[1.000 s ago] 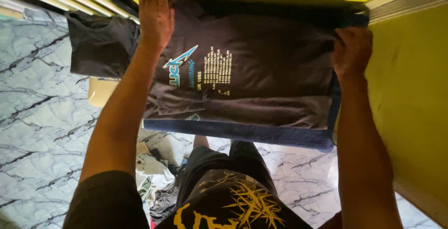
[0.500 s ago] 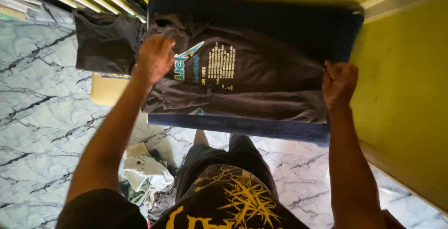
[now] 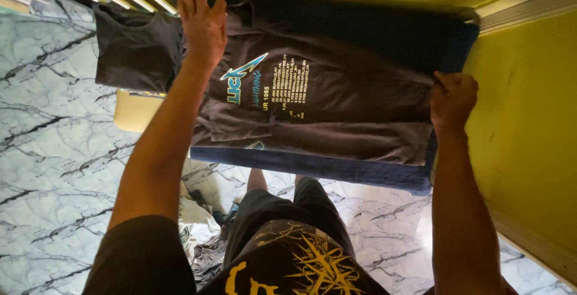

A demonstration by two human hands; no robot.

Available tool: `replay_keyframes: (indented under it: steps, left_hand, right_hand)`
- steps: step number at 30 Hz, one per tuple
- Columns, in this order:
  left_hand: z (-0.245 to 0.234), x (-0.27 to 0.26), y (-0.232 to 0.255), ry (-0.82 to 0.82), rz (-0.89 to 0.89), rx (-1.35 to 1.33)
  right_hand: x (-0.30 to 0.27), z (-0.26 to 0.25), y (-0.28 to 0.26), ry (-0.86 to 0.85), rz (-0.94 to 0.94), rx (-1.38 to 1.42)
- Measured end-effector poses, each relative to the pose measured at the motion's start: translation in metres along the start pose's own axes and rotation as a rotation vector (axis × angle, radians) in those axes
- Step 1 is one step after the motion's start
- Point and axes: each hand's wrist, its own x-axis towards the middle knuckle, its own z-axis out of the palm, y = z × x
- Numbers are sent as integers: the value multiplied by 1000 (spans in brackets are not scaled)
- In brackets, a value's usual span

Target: The person picks up clothing from a pile, lays each item flat on a surface, and folds them into rectangular shapes before placing them onto a stack.

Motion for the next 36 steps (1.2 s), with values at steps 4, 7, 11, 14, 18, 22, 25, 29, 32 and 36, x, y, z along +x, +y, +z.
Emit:
replay_keyframes:
  steps: [4,7,11,14,18,22,25,29,32,36]
  left_hand:
    - [-60,-10,-4,-62,110,-131]
    - [-107,-48,8,-49,156,-139]
    - [-136,-107,23,-107,207,-163]
    - [-137,-153,33,-195,212,-132]
    - [-125,-193,34,-245,197,-143]
    - [-109,-212,31,-370,207,-90]
    - [-98,-215,28,-496,186,-50]
    - [-102,-223,26,-496,60,-263]
    - [-103,-235,35,-494,1,-146]
    - [-107,-244,47,-342,-122,-260]
  right_hand:
    - [6,-10,4,2,-43,-35]
    - [-8,-17,-5,31,150,155]
    - [-47,-25,-18,-6,236,160]
    - [-76,-26,-15,-66,51,-3]
    - [-96,-10,2,-73,-14,-25]
    - [-98,12,15,-58,379,431]
    - [-91,-2,6,-193,16,-191]
    - [-72,-11,-52,-167,123,-309]
    - [-75,2,-125,-89,151,95]
    - [-80,47,-240,-522,377,640]
